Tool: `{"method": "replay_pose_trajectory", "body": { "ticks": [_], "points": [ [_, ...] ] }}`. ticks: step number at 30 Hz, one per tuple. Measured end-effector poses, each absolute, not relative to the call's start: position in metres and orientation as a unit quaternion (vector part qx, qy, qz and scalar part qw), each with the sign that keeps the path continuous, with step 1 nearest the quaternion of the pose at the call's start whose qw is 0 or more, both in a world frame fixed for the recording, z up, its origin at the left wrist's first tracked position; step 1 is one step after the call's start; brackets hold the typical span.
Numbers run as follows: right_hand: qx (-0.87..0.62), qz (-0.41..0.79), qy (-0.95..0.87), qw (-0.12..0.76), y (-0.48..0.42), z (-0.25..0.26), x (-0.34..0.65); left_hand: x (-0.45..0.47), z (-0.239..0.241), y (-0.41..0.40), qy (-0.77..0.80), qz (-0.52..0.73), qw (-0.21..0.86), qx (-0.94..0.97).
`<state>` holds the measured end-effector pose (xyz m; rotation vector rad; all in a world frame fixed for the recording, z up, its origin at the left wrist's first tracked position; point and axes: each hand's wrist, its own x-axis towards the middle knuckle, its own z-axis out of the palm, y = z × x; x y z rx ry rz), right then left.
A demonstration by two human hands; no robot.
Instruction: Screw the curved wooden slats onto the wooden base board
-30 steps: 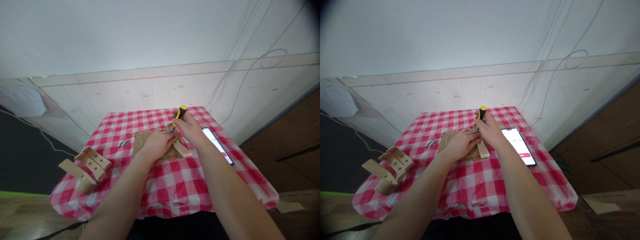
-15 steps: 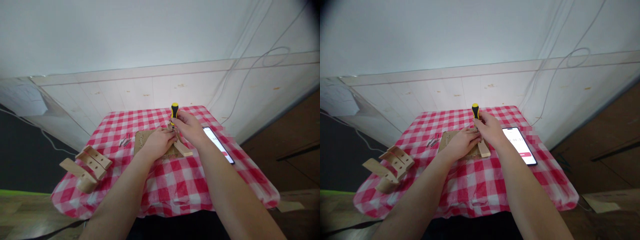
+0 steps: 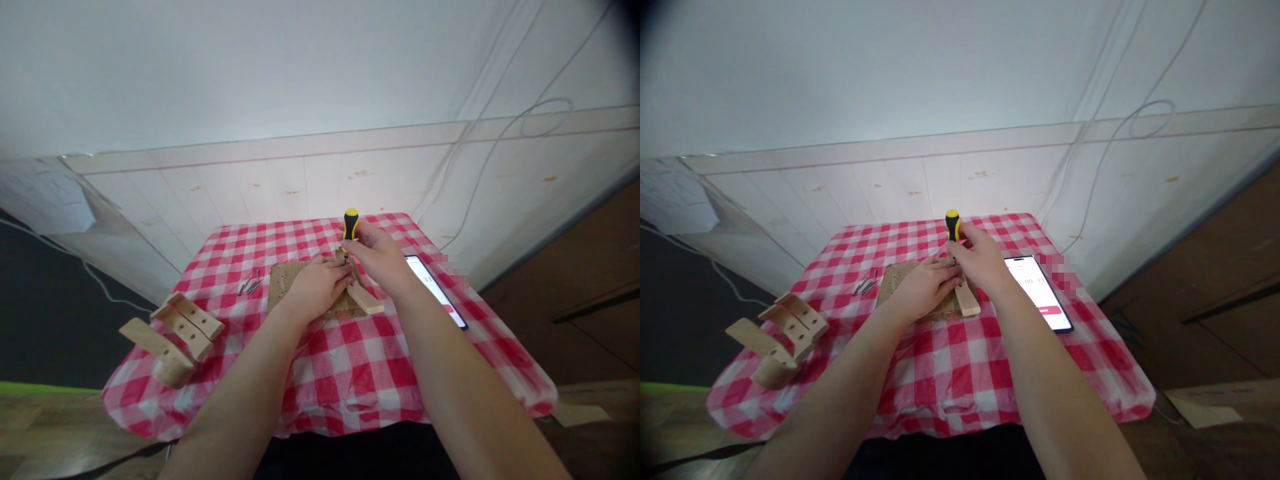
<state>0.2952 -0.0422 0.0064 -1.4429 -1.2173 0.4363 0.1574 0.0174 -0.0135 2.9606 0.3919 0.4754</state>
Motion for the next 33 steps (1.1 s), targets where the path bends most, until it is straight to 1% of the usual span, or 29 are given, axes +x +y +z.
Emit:
{"method": "replay_pose_trajectory", "body": {
  "ticks": [5, 10, 13, 26, 31, 33],
  "points": [
    [-0.594, 0.200, -0.522, 0.579, -0.0412, 0.0070, 0.2982, 0.1570, -0.0135, 0.0164, 0.138, 0.163, 0.065, 0.975],
    [-0.642, 0.123, -0.524, 0.546, -0.0429, 0.0077, 0.2957, 0.1569, -0.0135, 0.0169, 0.130, 0.156, 0.065, 0.977],
    [-0.655, 0.095, -0.508, 0.551, -0.0421, 0.0058, 0.2946, 0.1570, -0.0138, 0.0176, 0.130, 0.151, 0.058, 0.978],
    [-0.645, 0.119, -0.515, 0.552, -0.0403, 0.0029, 0.2940, 0.1576, -0.0148, 0.0181, 0.127, 0.161, 0.068, 0.976],
    [-0.671, 0.074, -0.485, 0.557, -0.0393, 0.0016, 0.2949, 0.1580, -0.0157, 0.0188, 0.124, 0.160, 0.062, 0.977],
    [-0.666, 0.075, -0.489, 0.559, -0.0401, 0.0032, 0.2937, 0.1583, -0.0156, 0.0186, 0.124, 0.164, 0.064, 0.977]
  ]
}}
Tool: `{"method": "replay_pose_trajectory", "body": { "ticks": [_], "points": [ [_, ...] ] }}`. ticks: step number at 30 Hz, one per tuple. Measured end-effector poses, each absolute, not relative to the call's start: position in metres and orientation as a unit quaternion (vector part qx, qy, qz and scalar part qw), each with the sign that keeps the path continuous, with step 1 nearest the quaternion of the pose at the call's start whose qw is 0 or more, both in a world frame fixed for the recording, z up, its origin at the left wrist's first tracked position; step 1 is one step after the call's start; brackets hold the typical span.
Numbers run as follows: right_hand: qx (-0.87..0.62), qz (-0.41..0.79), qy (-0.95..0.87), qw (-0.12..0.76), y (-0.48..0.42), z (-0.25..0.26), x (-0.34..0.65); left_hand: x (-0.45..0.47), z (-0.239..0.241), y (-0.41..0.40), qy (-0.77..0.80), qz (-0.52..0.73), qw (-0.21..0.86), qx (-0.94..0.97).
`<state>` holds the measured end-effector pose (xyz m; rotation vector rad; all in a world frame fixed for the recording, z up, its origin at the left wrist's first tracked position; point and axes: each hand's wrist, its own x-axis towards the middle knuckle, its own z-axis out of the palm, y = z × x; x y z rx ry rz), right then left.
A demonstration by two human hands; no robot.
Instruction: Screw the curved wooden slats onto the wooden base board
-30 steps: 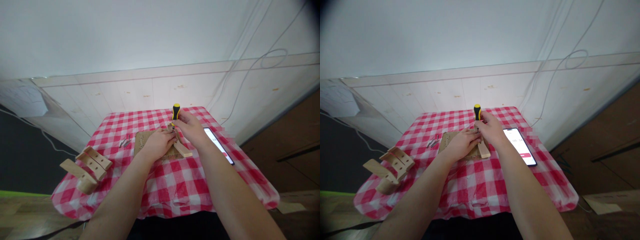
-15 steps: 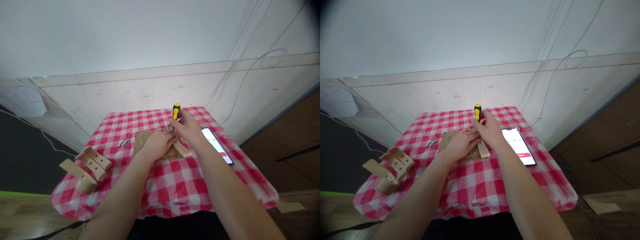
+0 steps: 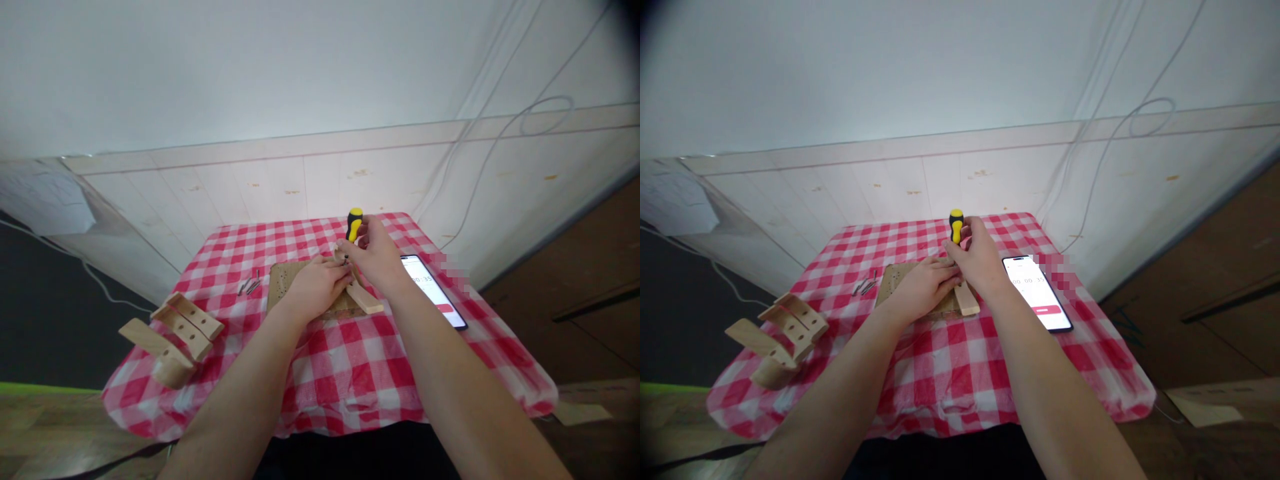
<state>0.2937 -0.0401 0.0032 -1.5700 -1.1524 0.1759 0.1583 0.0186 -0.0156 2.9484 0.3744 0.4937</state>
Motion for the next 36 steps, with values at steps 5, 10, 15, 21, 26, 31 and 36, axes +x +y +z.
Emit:
{"method": "replay_pose_trajectory", "body": {
  "ticks": [5, 10, 15, 21, 26, 31, 36],
  "points": [
    [-0.653, 0.131, -0.483, 0.568, -0.0427, 0.0075, 0.2929, 0.1578, -0.0143, 0.0172, 0.127, 0.162, 0.059, 0.977],
    [-0.636, 0.146, -0.503, 0.567, -0.0430, 0.0082, 0.2955, 0.1578, -0.0159, 0.0179, 0.128, 0.158, 0.049, 0.978],
    [-0.675, 0.067, -0.485, 0.552, -0.0433, 0.0090, 0.2940, 0.1583, -0.0162, 0.0183, 0.126, 0.155, 0.048, 0.979],
    [-0.626, 0.148, -0.490, 0.589, -0.0402, 0.0053, 0.2973, 0.1571, -0.0148, 0.0172, 0.127, 0.159, 0.047, 0.978],
    [-0.599, 0.182, -0.515, 0.585, -0.0407, 0.0062, 0.2986, 0.1577, -0.0152, 0.0176, 0.121, 0.164, 0.052, 0.978],
    [-0.656, 0.098, -0.525, 0.534, -0.0441, 0.0115, 0.2956, 0.1580, -0.0149, 0.0179, 0.125, 0.166, 0.060, 0.976],
    [-0.660, 0.121, -0.500, 0.547, -0.0447, 0.0118, 0.2951, 0.1575, -0.0146, 0.0176, 0.134, 0.163, 0.060, 0.976]
  ]
}}
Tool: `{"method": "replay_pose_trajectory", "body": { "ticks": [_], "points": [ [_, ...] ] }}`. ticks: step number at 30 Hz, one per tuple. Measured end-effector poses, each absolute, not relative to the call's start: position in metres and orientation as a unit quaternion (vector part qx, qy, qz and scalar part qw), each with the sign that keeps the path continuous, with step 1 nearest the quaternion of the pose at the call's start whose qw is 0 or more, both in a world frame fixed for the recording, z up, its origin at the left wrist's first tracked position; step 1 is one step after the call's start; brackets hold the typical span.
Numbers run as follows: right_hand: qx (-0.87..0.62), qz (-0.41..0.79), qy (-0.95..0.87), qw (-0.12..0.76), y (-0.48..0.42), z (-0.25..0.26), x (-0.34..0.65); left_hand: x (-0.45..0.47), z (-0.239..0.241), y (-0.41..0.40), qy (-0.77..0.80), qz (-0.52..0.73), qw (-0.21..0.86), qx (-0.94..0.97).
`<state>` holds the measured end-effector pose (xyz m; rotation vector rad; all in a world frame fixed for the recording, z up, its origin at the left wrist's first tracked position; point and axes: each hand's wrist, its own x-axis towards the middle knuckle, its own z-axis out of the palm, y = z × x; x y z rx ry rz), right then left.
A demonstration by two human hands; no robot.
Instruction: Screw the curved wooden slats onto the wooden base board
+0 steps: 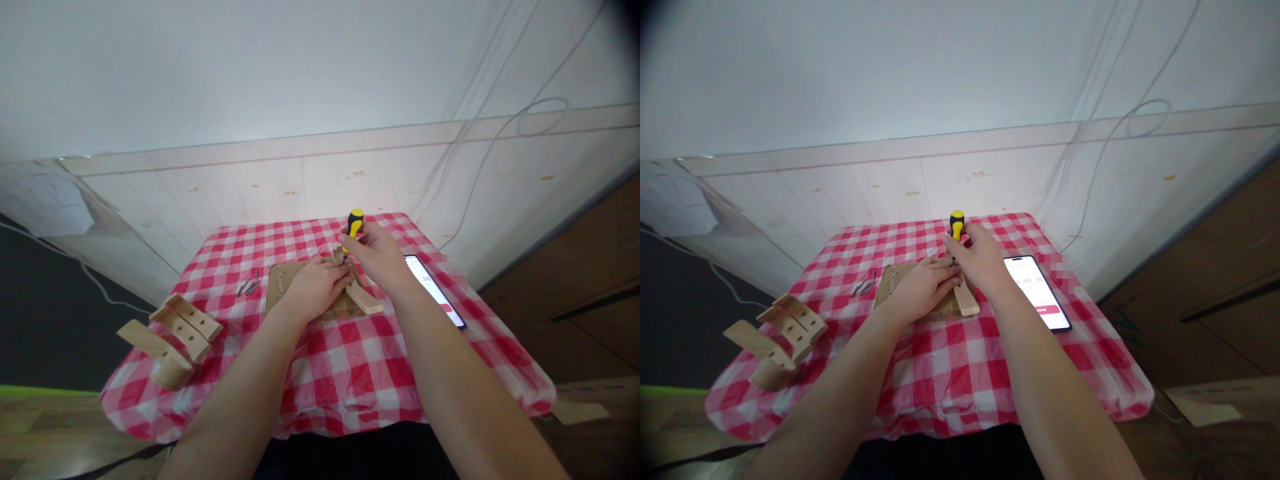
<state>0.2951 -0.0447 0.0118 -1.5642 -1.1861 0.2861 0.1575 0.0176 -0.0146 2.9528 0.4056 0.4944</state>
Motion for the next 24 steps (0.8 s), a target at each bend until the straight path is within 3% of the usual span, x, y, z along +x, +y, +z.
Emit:
{"method": "replay_pose_trajectory", "body": {
  "ticks": [5, 12, 19, 24],
  "points": [
    [-0.629, 0.175, -0.502, 0.567, -0.0435, 0.0082, 0.2972, 0.1578, -0.0142, 0.0167, 0.129, 0.160, 0.058, 0.977],
    [-0.641, 0.099, -0.494, 0.579, -0.0393, 0.0036, 0.2952, 0.1573, -0.0149, 0.0174, 0.130, 0.160, 0.058, 0.977],
    [-0.601, 0.198, -0.490, 0.599, -0.0408, 0.0056, 0.2932, 0.1577, -0.0150, 0.0179, 0.125, 0.163, 0.059, 0.977],
    [-0.611, 0.163, -0.517, 0.577, -0.0408, 0.0037, 0.2948, 0.1580, -0.0160, 0.0186, 0.129, 0.164, 0.070, 0.975]
  ]
}}
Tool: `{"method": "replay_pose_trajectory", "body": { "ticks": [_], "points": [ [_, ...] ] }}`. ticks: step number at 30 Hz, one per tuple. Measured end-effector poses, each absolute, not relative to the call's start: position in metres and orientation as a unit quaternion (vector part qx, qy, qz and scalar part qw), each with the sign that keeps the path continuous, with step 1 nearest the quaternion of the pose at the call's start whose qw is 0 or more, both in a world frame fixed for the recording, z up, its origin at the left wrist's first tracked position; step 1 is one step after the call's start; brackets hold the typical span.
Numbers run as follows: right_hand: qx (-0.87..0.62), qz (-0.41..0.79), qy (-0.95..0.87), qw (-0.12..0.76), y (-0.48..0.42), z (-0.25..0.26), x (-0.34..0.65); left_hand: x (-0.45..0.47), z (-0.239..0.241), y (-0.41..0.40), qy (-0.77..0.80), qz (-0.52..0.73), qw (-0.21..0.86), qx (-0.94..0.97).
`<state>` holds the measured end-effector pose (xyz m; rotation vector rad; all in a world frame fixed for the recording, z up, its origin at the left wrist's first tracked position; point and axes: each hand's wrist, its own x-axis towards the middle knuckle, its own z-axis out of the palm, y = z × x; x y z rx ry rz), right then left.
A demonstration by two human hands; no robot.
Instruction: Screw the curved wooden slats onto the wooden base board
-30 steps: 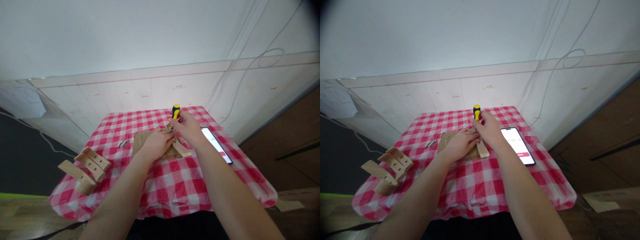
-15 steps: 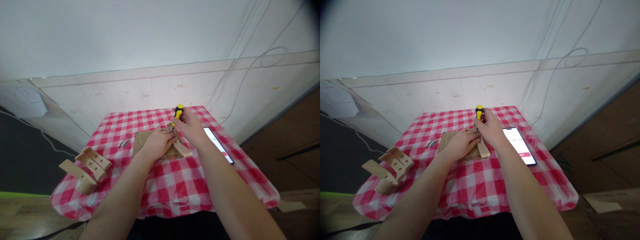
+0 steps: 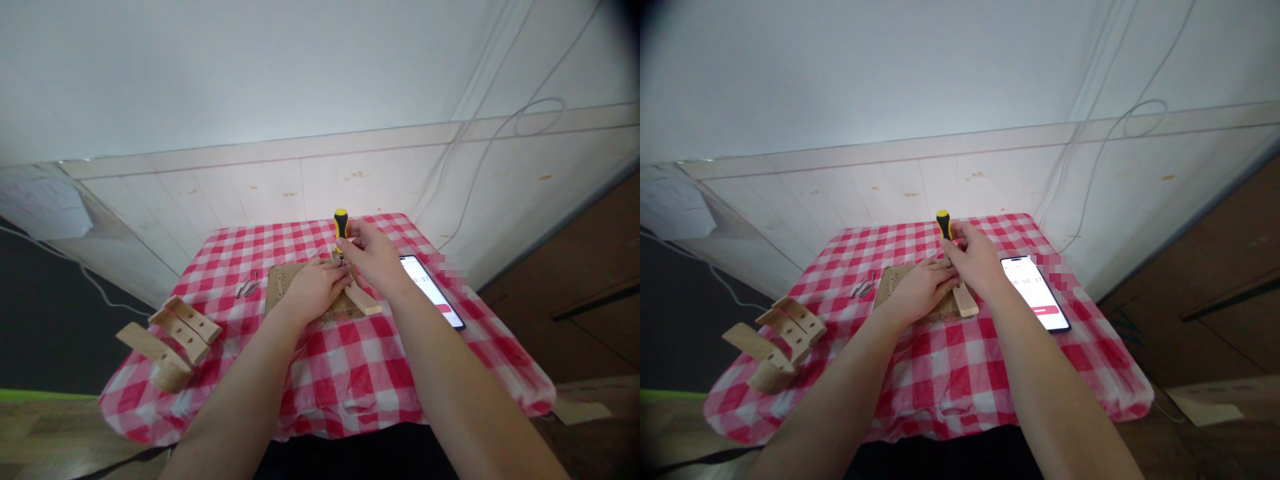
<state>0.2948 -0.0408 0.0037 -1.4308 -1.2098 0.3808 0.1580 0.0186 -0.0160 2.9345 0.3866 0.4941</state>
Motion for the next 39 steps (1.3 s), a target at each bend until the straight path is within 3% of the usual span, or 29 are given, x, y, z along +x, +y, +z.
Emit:
{"method": "replay_pose_trajectory", "body": {
  "ticks": [4, 16, 39],
  "points": [
    [-0.643, 0.108, -0.496, 0.574, -0.0408, 0.0033, 0.2939, 0.1582, -0.0147, 0.0179, 0.129, 0.167, 0.074, 0.975],
    [-0.646, 0.094, -0.516, 0.555, -0.0437, 0.0113, 0.2931, 0.1580, -0.0167, 0.0178, 0.134, 0.163, 0.055, 0.976],
    [-0.659, 0.131, -0.477, 0.567, -0.0419, 0.0087, 0.2968, 0.1575, -0.0161, 0.0176, 0.122, 0.162, 0.032, 0.979]
  ]
}}
